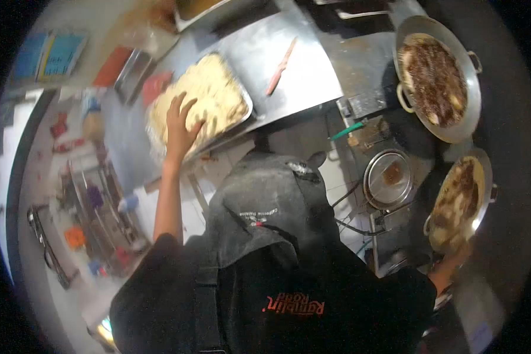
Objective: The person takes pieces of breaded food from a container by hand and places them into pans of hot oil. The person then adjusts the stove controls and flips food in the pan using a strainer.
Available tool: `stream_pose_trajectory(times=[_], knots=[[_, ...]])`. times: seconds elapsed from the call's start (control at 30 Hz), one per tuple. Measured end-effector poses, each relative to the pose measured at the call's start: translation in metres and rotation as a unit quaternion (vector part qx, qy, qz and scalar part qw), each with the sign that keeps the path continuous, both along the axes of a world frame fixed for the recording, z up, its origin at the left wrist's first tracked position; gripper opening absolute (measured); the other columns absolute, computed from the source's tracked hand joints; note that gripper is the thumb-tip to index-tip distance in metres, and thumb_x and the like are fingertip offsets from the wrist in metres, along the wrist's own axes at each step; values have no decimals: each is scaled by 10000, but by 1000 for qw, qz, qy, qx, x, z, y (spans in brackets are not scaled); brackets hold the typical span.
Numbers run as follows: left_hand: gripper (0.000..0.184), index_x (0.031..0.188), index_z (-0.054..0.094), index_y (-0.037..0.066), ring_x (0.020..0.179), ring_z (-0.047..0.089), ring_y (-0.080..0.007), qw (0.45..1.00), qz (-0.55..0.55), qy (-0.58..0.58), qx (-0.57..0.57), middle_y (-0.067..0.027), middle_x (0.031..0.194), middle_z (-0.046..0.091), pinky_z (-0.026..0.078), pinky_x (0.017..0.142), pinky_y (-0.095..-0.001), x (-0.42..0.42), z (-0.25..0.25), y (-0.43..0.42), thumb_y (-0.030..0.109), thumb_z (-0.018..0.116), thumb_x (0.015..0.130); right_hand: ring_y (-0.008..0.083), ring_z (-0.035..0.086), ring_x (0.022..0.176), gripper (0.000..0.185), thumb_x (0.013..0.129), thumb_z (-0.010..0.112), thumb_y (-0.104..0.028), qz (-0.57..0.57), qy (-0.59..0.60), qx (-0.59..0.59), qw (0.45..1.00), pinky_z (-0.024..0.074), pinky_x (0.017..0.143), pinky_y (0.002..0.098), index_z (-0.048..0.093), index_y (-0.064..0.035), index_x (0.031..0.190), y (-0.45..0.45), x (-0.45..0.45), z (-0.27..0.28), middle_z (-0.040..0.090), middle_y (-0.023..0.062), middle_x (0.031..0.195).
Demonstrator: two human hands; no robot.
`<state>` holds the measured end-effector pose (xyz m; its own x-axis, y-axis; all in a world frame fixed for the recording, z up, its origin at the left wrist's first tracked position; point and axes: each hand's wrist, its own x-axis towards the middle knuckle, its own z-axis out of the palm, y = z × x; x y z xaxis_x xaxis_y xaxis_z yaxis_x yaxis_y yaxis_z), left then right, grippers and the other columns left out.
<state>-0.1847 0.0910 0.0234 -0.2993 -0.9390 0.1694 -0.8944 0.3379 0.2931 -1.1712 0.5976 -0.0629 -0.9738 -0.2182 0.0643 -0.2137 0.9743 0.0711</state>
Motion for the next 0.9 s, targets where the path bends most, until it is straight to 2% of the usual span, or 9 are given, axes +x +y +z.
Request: stream_pose_trajectory(times=[0.17,0.3,0.4,0.47,0.53,0.67,0.7,0.77,0.9], knots=[[575,1265,576,109,1363,347,-401,999,47,-7,1,-148,1463,412,314,1117,-486,35,5,31,76,783,730,300,665,1000,416,832,696,-408,58,95,-137,984,500,878,408,717,-131,1141,-27,-42,14,707,92,1126],[527,1214,600,91,1339,386,-394,998,70,-1,9,-155,1444,430,331,1103,-489,54,-14,43,61,784,721,281,667,1025,342,908,634,-350,218,111,-267,932,493,892,372,714,-123,1150,-188,10,52,692,88,1182],[474,1187,617,100,1309,425,-360,999,44,30,12,-117,1375,499,346,1076,-479,61,-31,16,107,780,741,194,652,1052,284,950,599,-216,314,-72,-310,894,473,942,308,691,-52,1163,-340,150,103,698,92,1168],[438,1178,627,114,1282,457,-318,998,21,53,33,-76,1322,543,353,1053,-459,56,-39,-4,154,770,766,185,649,1029,292,928,639,-239,373,-84,-284,880,474,939,316,705,-25,1117,-429,260,101,706,115,1124],[437,1176,628,115,1275,463,-313,997,12,76,31,-75,1320,545,353,1049,-455,54,-43,-16,152,770,765,179,652,977,304,908,662,-245,383,-275,-342,813,475,915,304,705,-26,1115,-498,442,121,717,117,1069],[409,1153,643,108,1255,479,-299,993,-7,118,28,-68,1315,546,353,1036,-446,71,-42,-28,153,768,766,192,682,960,305,868,700,-226,425,-398,-235,778,515,843,304,704,-37,1108,-568,667,78,725,117,1055],[398,1144,647,104,1253,480,-301,991,-2,129,33,-71,1319,543,353,1037,-447,77,-40,-30,153,767,767,241,688,973,298,852,705,-208,484,-435,-246,719,521,858,322,704,-29,1090,-576,704,43,721,130,1056],[373,1130,653,92,1257,476,-309,987,-3,151,48,-98,1328,535,359,1036,-452,92,-34,-25,145,760,776,337,653,1010,374,797,743,-217,594,-357,-241,679,515,876,419,671,-19,1106,-583,778,12,686,179,1063],[337,1128,648,68,1257,477,-315,977,68,195,56,-128,1323,536,383,1029,-443,140,-25,-3,137,739,812,376,657,988,492,783,770,-291,581,-328,-104,738,518,857,429,649,-12,1171,-591,839,21,686,224,1043]])
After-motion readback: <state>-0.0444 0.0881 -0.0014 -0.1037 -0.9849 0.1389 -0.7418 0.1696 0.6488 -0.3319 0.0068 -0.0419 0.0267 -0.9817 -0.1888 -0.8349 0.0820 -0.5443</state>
